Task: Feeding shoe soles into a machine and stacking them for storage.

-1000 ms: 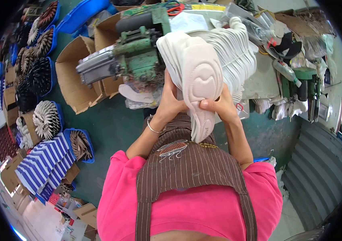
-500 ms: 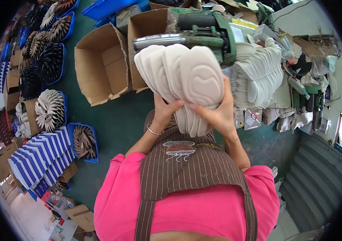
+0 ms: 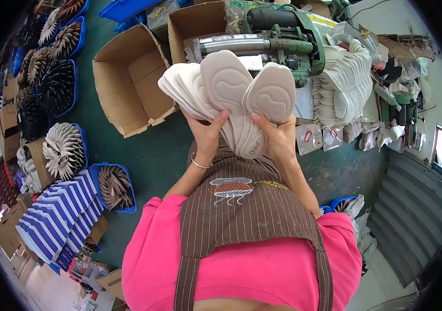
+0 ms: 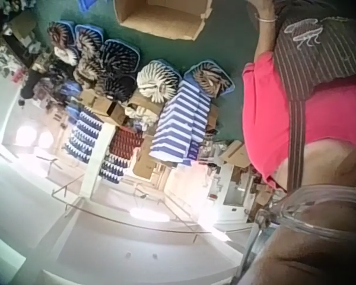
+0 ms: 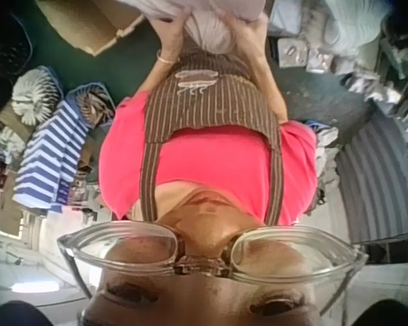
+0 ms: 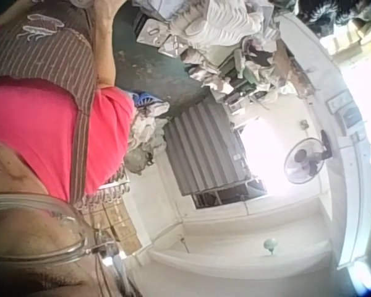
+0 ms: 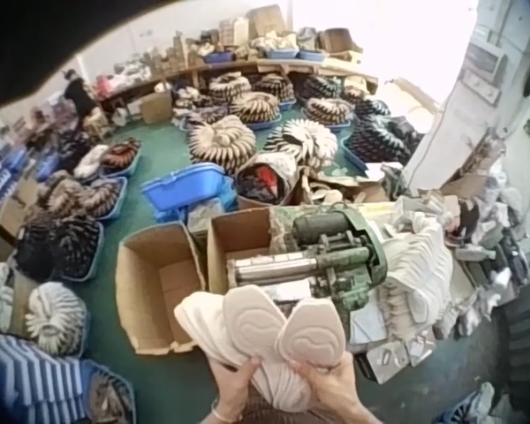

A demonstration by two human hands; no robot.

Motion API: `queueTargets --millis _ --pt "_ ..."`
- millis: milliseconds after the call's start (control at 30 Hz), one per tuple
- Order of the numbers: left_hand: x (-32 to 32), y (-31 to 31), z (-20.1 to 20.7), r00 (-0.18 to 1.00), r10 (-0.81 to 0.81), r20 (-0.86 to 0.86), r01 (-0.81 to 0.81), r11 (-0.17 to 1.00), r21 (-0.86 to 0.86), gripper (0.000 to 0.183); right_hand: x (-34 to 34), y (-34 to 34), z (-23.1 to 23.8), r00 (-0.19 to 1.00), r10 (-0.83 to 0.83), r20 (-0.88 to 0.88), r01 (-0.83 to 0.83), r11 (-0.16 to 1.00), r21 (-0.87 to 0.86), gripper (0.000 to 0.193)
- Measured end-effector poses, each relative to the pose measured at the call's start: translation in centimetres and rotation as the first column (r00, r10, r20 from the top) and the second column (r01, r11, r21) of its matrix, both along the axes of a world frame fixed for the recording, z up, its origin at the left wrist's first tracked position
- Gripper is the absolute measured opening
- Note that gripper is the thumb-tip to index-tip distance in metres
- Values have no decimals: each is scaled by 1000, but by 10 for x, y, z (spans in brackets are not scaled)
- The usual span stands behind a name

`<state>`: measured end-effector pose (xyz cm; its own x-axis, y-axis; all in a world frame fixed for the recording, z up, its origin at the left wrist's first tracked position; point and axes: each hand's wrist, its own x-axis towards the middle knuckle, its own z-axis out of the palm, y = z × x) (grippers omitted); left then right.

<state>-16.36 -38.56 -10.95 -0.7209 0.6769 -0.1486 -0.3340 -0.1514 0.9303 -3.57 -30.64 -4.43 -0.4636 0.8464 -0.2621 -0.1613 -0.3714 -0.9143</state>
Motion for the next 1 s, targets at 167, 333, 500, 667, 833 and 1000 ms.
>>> queueTargets --millis 167,333,500,667,833,1000 --pt "-19 -12 -8 1000 2 8 -2 1000 -16 86 -18 -8 -25 986 -137 -95 126 986 -111 24" --pt "-42 -27 -20 997 62 52 -59 996 -65 64 -10 -2 -48 930 -257 -262 162 929 -334 23" --pt "-76 -36 -25 975 184 127 -188 982 19 41 9 -14 -115 943 -328 -48 322 940 -112 32" --pt "-96 -48 -25 972 186 145 -189 982 4 43 -30 34 -130 946 -305 105 303 952 41 21" --pt "-93 -41 -17 980 119 161 -117 993 -26 48 -32 27 -93 945 -320 66 319 947 30 30" --pt "-89 -32 -19 979 59 194 -46 997 -69 53 -16 4 -128 940 -311 138 302 950 82 22"
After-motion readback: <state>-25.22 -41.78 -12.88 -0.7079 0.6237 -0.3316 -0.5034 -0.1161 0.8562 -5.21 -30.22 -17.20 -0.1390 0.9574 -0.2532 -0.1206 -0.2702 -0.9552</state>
